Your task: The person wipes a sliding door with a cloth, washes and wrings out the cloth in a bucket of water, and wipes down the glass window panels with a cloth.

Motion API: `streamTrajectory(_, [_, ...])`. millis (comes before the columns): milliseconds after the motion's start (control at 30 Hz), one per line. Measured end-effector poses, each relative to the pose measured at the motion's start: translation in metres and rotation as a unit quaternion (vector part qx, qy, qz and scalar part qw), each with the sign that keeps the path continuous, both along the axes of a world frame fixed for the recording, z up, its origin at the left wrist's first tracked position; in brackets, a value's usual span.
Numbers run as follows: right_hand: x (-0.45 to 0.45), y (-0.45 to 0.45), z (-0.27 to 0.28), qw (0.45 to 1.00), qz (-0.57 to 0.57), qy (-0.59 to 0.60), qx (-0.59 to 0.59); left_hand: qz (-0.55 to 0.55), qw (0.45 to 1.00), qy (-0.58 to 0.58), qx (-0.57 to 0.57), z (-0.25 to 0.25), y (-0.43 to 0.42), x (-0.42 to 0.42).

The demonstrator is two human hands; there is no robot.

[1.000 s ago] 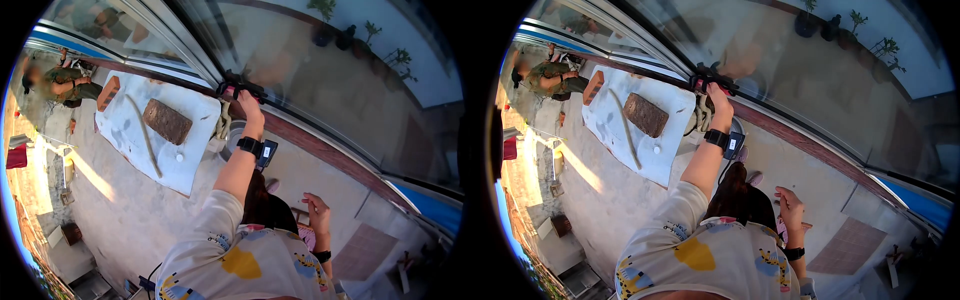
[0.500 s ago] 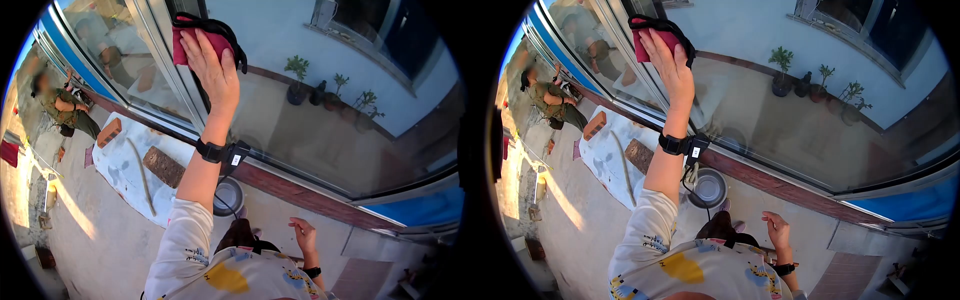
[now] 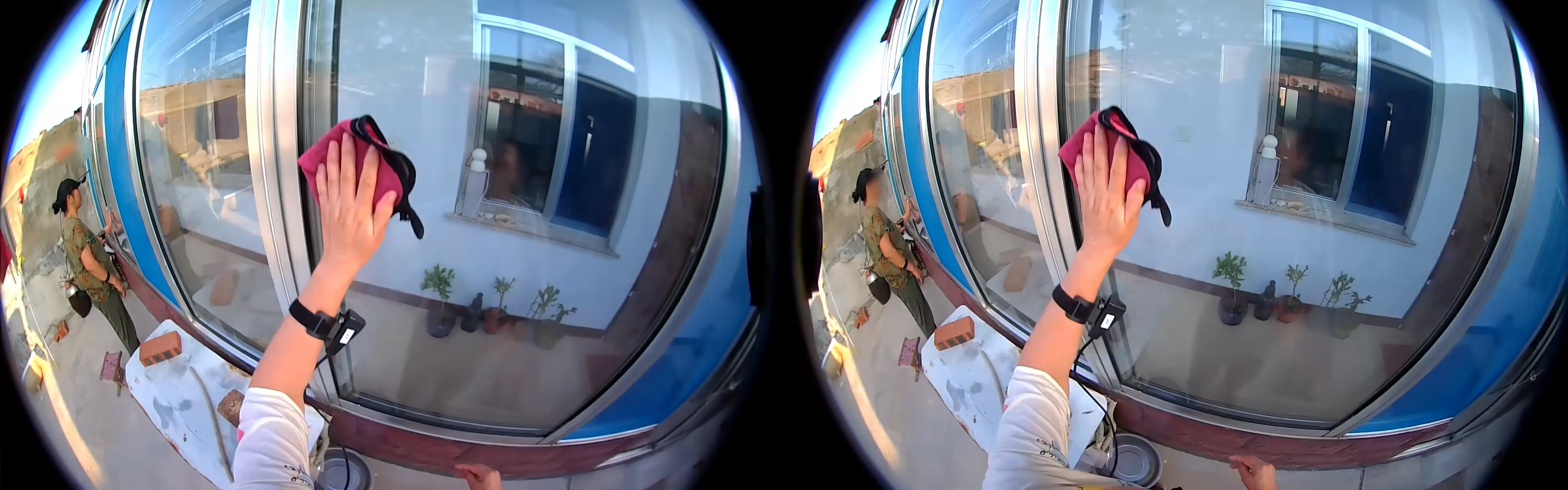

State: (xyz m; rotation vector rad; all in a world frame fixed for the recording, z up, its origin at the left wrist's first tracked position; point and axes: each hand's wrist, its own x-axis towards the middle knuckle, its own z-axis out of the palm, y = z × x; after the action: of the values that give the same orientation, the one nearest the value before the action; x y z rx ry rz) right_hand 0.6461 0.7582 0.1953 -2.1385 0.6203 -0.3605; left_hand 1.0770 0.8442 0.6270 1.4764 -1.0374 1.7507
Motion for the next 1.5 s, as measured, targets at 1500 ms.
streamTrajectory(1500, [0.021, 0.009, -0.021, 0.997, -0.067, -0.032, -0.024, -0.098, 0.825, -0.264, 0.491, -0.013, -0.020, -0.046])
